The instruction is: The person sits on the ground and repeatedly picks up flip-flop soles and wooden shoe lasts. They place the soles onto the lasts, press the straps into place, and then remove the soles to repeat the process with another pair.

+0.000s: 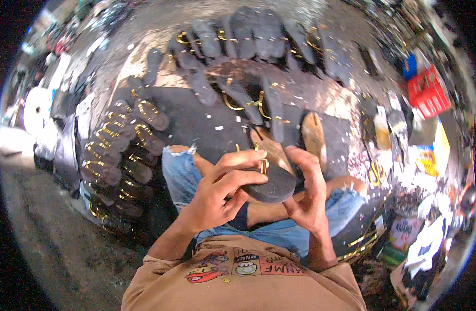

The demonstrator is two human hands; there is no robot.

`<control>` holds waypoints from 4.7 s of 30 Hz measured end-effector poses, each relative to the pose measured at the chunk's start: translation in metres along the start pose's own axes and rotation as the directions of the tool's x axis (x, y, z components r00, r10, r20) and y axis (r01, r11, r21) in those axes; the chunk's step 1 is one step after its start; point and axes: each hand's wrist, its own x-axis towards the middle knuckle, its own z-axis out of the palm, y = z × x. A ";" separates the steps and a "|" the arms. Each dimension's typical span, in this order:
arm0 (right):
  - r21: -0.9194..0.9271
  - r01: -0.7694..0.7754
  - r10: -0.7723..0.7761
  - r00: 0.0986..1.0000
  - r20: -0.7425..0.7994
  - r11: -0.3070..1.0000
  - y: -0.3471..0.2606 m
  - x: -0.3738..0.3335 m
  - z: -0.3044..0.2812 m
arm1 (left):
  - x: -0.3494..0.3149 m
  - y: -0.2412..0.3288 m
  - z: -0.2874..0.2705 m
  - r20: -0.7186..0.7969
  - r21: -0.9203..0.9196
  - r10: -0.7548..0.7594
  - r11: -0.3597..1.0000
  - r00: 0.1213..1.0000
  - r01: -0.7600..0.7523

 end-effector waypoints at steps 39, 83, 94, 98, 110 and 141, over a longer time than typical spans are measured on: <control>-0.184 0.193 -0.178 0.979 0.096 0.964 -0.007 -0.020 -0.032 | 0.011 -0.010 0.021 0.128 0.140 0.216 0.962 0.968 -0.233; 0.209 -0.173 0.148 0.980 0.129 0.962 0.004 -0.050 0.030 | 0.004 -0.082 -0.024 -0.282 -0.921 -0.590 0.386 0.756 -0.042; 0.147 -0.072 0.067 0.997 0.040 0.987 0.029 -0.047 0.050 | 0.008 -0.095 0.019 -0.172 -0.946 -0.642 0.318 0.747 0.056; -0.110 -0.019 0.027 0.997 0.073 0.994 0.033 -0.059 0.068 | -0.054 -0.066 0.066 0.085 -0.979 -0.852 0.023 0.516 0.200; 0.365 -0.799 0.679 0.600 0.423 0.478 0.009 -0.112 0.051 | -0.123 -0.019 0.041 0.333 -0.928 -0.838 -0.210 0.432 0.308; 0.750 -0.658 0.520 0.665 0.535 0.070 -0.004 -0.079 0.005 | -0.030 -0.018 0.025 0.233 -0.136 -0.611 0.750 0.757 0.647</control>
